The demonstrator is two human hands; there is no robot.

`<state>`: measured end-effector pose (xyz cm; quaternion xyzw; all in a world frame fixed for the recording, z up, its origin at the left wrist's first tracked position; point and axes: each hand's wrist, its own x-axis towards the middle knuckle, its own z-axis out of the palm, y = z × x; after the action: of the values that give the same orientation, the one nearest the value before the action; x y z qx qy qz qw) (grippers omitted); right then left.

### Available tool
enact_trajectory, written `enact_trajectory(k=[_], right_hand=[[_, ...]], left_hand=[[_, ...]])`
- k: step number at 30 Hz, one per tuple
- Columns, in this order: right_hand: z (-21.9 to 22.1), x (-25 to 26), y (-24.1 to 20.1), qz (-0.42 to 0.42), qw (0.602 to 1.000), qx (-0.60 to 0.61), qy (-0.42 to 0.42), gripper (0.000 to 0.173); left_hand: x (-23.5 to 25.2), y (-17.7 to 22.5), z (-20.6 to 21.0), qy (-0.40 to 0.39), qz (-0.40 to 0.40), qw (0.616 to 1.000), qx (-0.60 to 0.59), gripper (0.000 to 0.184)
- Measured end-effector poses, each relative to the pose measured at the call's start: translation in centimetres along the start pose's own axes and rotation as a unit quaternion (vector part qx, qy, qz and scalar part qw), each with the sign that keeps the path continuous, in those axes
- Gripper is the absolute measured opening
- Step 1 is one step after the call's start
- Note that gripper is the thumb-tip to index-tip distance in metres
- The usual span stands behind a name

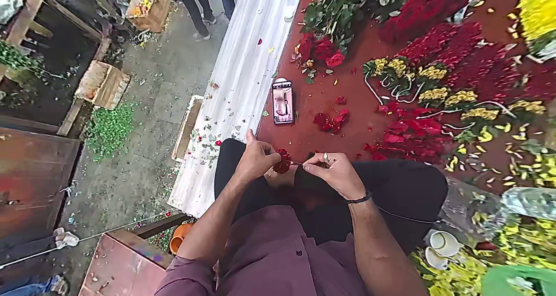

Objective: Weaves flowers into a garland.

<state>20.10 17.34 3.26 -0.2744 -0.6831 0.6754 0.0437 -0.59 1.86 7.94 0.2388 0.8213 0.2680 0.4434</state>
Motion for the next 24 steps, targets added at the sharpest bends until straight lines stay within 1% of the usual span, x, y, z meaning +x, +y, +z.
enact_trajectory(k=[2, 3, 4, 5, 6, 7, 8, 9, 10, 11, 12, 13, 14, 15, 16, 17, 18, 20, 22, 24], right_hand=[[-0.1, -0.4, -0.7, -0.024, 0.999, 0.012, -0.043, 0.010], [0.1, -0.6, -1.1, -0.044, 0.996, 0.031, -0.070, 0.011], [0.2, -0.8, -1.6, -0.067, 0.993, 0.053, -0.086, 0.011], [0.3, -0.8, -2.1, -0.092, 0.989, 0.075, -0.091, 0.011], [0.2, -0.7, -2.5, -0.115, 0.985, 0.092, -0.088, 0.010], [0.0, -0.6, -2.6, -0.129, 0.982, 0.107, -0.085, 0.009], [-0.3, -0.5, -2.4, -0.131, 0.980, 0.123, -0.089, 0.007], [-0.6, -0.4, -2.0, -0.124, 0.977, 0.146, -0.099, 0.006], [-0.9, -0.3, -1.6, -0.109, 0.971, 0.180, -0.109, 0.005], [-1.1, -0.3, -1.1, -0.091, 0.965, 0.216, -0.114, 0.005], [-1.0, -0.6, -0.5, -0.075, 0.960, 0.246, -0.112, 0.005], [-0.6, -0.9, 0.0, -0.074, 0.953, 0.276, -0.103, 0.005], [0.1, -0.9, -0.3, -0.077, 0.939, 0.324, -0.085, 0.009], [0.6, -0.9, -0.6, -0.088, 0.930, 0.348, -0.079, 0.010], [0.8, -0.8, -1.0, -0.100, 0.930, 0.347, -0.070, 0.008], [1.0, -0.7, -1.2, -0.112, 0.937, 0.327, -0.056, 0.008], [1.0, -0.7, -1.4, -0.121, 0.945, 0.301, -0.041, 0.009], [1.0, -0.5, -1.5, -0.123, 0.961, 0.246, -0.025, 0.009], [1.6, -0.4, -1.4, -0.114, 0.975, 0.190, -0.027, 0.009], [2.6, -0.5, -1.5, -0.110, 0.984, 0.135, -0.043, 0.010]], left_hand=[[-0.1, 0.4, 0.0, 0.012, -0.008, 0.999, 0.041, 0.023], [-0.4, 0.9, 0.0, 0.011, -0.005, 0.996, 0.090, 0.022], [-1.0, 1.9, 0.0, -0.006, 0.002, 0.988, 0.151, 0.022], [-1.8, 3.3, -0.1, -0.046, 0.021, 0.976, 0.213, 0.023], [-2.7, 4.8, -0.2, -0.107, 0.051, 0.959, 0.256, 0.023], [-3.6, 6.2, -0.4, -0.181, 0.093, 0.942, 0.267, 0.020], [-4.2, 7.1, -0.4, -0.243, 0.150, 0.928, 0.240, 0.016], [-4.4, 7.6, -0.3, -0.278, 0.216, 0.920, 0.171, 0.013], [-4.2, 8.1, -0.1, -0.286, 0.266, 0.917, 0.078, 0.010], [-3.8, 8.7, 0.2, -0.271, 0.294, 0.916, -0.011, 0.010], [-3.4, 9.0, 0.6, -0.235, 0.304, 0.920, -0.076, 0.010], [-3.0, 9.2, 1.0, -0.182, 0.300, 0.931, -0.106, 0.011], [-2.7, 9.4, 1.3, -0.117, 0.292, 0.943, -0.107, 0.011], [-2.3, 9.4, 1.6, -0.048, 0.276, 0.957, -0.076, 0.013], [-1.8, 9.1, 1.8, 0.018, 0.255, 0.966, -0.026, 0.014], [-1.3, 8.7, 2.0, 0.072, 0.231, 0.970, 0.029, 0.016], [-0.9, 8.0, 2.2, 0.102, 0.207, 0.970, 0.078, 0.016], [-0.2, 6.4, 2.3, 0.118, 0.171, 0.971, 0.123, 0.018], [-0.2, 5.1, 2.4, 0.104, 0.137, 0.978, 0.115, 0.020], [-0.3, 3.8, 2.6, 0.105, 0.126, 0.980, 0.114, 0.021]])
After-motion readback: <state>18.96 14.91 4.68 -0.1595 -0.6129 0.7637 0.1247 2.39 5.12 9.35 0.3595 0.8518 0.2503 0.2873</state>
